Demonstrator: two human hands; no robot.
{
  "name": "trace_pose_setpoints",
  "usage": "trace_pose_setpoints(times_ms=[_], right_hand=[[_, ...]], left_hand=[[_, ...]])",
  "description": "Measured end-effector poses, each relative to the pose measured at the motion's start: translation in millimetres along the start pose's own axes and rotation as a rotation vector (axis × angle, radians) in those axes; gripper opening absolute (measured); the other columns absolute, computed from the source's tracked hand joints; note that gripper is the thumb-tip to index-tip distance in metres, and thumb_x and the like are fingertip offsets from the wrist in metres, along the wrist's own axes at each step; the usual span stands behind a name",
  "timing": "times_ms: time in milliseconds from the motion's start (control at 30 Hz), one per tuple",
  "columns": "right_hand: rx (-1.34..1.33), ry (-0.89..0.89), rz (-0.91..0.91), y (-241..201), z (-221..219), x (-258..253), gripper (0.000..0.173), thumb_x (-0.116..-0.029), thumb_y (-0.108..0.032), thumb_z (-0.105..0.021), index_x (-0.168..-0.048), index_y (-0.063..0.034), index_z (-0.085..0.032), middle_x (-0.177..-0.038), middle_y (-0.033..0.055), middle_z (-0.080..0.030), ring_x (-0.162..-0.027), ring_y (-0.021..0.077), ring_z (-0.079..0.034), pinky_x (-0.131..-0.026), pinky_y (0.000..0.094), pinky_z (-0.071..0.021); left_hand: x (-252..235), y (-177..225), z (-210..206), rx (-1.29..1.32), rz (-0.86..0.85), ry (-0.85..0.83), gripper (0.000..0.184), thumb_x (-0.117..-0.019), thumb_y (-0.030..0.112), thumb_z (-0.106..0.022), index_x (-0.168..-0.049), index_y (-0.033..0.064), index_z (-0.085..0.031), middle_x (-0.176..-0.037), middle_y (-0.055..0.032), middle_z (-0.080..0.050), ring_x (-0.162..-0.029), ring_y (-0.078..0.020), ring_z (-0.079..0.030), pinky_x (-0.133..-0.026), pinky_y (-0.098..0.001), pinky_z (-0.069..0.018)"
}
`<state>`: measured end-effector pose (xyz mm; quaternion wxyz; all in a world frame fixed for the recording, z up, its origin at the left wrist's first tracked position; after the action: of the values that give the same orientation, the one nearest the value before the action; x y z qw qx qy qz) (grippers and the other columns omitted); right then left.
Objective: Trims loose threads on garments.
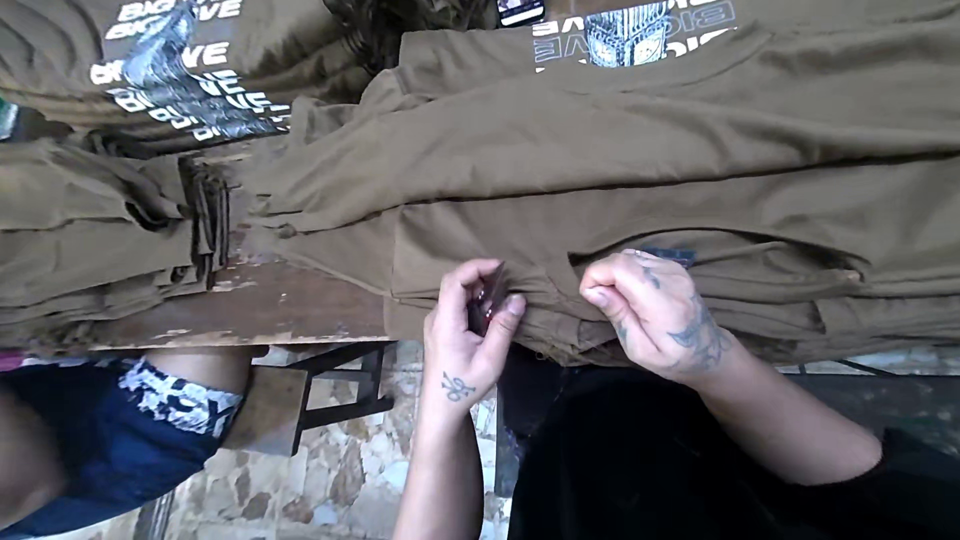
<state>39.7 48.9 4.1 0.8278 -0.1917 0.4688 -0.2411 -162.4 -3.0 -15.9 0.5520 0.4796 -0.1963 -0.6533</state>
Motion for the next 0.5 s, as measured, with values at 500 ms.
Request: trace_pose_setpoints(times_ms=[500], right_hand=[[-0.029, 0.038, 0.082, -2, -1, 12, 0.037, -0.1103, -0.024, -0.043, -0.086, -0.0043, -0.063, -0.078, 0.0065, -0.066, -0.080, 0.0148, -0.064, -0.076, 0.0279, -0.0507]], left_hand=[[5, 16, -3, -0.114, -0.159, -0.020, 0.039, -0.0963, 0.026, -0.068, -0.129, 0.0050, -0.066, -0.093, -0.0024, -0.069, -0.078, 0.0006, -0.060, -0.072, -0.0148, -0.0515]])
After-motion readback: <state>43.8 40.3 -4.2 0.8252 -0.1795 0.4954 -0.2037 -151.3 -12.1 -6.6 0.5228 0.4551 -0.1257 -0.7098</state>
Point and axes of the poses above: each hand's wrist, its own x-axis away from the middle knuckle, its own z-axis out of the back of the hand, y = z × x, the point moved 5 cm from there along -x, towards the middle knuckle
